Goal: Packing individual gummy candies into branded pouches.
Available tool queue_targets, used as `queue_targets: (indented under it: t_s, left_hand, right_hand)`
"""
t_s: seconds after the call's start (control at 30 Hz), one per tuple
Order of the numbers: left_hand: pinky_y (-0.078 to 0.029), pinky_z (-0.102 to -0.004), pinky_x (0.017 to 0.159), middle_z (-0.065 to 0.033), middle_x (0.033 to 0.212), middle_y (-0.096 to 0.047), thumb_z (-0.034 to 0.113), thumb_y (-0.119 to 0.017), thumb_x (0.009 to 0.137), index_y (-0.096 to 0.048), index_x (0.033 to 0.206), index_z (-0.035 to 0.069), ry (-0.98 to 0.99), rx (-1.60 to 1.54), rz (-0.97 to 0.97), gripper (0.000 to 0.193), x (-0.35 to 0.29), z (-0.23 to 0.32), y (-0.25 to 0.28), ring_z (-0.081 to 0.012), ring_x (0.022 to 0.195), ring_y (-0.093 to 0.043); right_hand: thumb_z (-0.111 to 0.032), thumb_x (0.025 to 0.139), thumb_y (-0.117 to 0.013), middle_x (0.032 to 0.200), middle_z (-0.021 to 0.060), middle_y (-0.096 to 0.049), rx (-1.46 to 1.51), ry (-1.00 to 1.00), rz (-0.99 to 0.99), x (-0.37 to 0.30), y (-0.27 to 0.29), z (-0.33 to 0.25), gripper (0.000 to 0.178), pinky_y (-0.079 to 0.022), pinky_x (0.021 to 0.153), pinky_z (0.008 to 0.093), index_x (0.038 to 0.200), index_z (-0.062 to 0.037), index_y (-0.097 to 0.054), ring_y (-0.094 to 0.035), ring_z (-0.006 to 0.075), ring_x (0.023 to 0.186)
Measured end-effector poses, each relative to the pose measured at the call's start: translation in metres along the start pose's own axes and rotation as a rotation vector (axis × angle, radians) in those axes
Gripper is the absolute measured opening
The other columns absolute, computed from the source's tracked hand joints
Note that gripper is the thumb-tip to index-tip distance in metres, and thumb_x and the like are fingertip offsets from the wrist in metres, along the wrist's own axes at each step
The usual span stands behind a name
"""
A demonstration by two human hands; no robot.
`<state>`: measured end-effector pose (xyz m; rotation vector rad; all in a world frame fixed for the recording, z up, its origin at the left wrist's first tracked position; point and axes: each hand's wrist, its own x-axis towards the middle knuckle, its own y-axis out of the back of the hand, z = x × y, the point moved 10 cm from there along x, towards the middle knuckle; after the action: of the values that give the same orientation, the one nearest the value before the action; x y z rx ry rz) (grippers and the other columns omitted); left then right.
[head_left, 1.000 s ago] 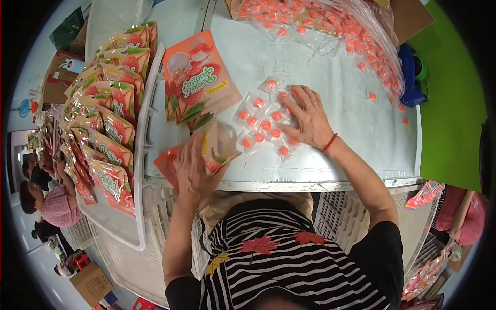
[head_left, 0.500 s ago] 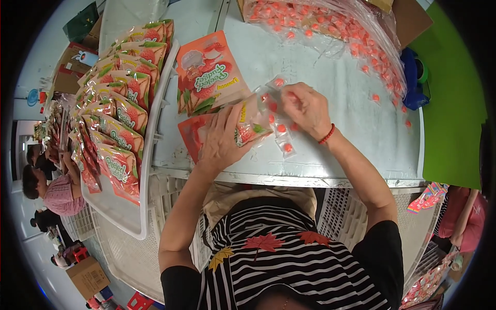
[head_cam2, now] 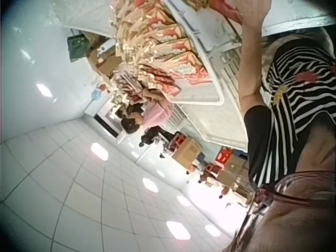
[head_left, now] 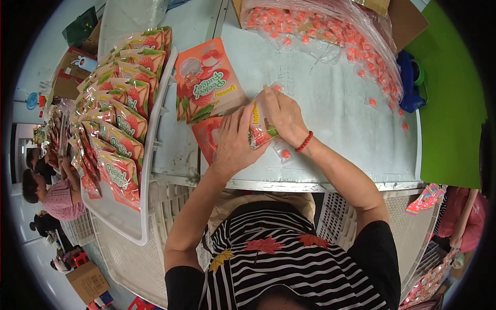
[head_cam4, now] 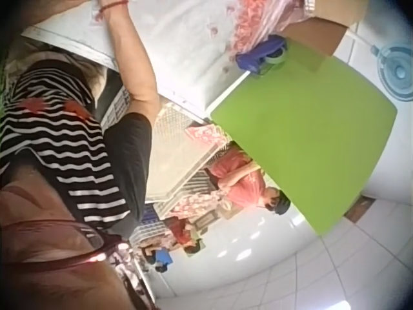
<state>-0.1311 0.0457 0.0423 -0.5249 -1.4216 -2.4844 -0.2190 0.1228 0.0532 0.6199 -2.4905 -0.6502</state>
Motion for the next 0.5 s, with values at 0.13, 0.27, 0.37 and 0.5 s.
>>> queue_targets:
  t_s: [0.13, 0.27, 0.37, 0.5]
  left_hand:
    - [-0.042, -0.0466, 0.093, -0.0205, 0.123, -0.049, 0.024, -0.081, 0.063, -0.032, 0.137, 0.001, 0.078, -0.086, 0.03, 0.092, -0.006, -0.014, -0.005, -0.0394, 0.112, -0.049]
    - [-0.042, -0.0454, 0.094, -0.0208, 0.126, -0.048, 0.026, -0.083, 0.059, -0.028, 0.138, 0.001, 0.269, -0.299, 0.003, 0.1, -0.003, -0.04, -0.012, -0.0382, 0.116, -0.048]
    - [-0.044, -0.0398, 0.094, -0.0186, 0.123, -0.05, 0.021, -0.084, 0.06, -0.028, 0.137, -0.001, 0.335, -0.436, 0.224, 0.098, 0.003, -0.037, 0.021, -0.0318, 0.112, -0.053]
    - [-0.046, -0.0336, 0.09, -0.017, 0.12, -0.052, 0.011, -0.084, 0.064, -0.032, 0.133, -0.003, 0.307, -0.399, 0.363, 0.088, -0.019, -0.051, 0.064, -0.0218, 0.106, -0.055]
  right_hand:
    - [-0.034, 0.098, -0.034, 0.086, 0.0249, -0.059, 0.141, -0.274, -0.405, -0.002, -0.024, -0.011, 0.043, -0.044, 0.072, 0.0451, 0.09, 0.0027, -0.056, -0.056, 0.0427, 0.082]
    - [-0.029, 0.098, -0.036, 0.091, 0.0228, -0.061, 0.086, 0.109, -0.1, 0.006, 0.001, -0.073, 0.038, -0.045, 0.072, 0.0434, 0.089, 0.0016, -0.057, -0.057, 0.0428, 0.082]
    - [-0.02, 0.095, -0.043, 0.096, 0.0172, -0.062, 0.368, 0.113, 0.026, 0.013, 0.021, -0.07, 0.026, -0.046, 0.079, 0.0378, 0.097, 0.0001, -0.06, -0.061, 0.0334, 0.089]
    - [-0.033, 0.086, -0.061, 0.115, 0.0203, -0.057, -0.112, 0.346, 0.151, -0.006, 0.055, -0.058, 0.038, -0.037, 0.095, 0.0473, 0.109, -0.0032, -0.06, -0.05, 0.0363, 0.112]
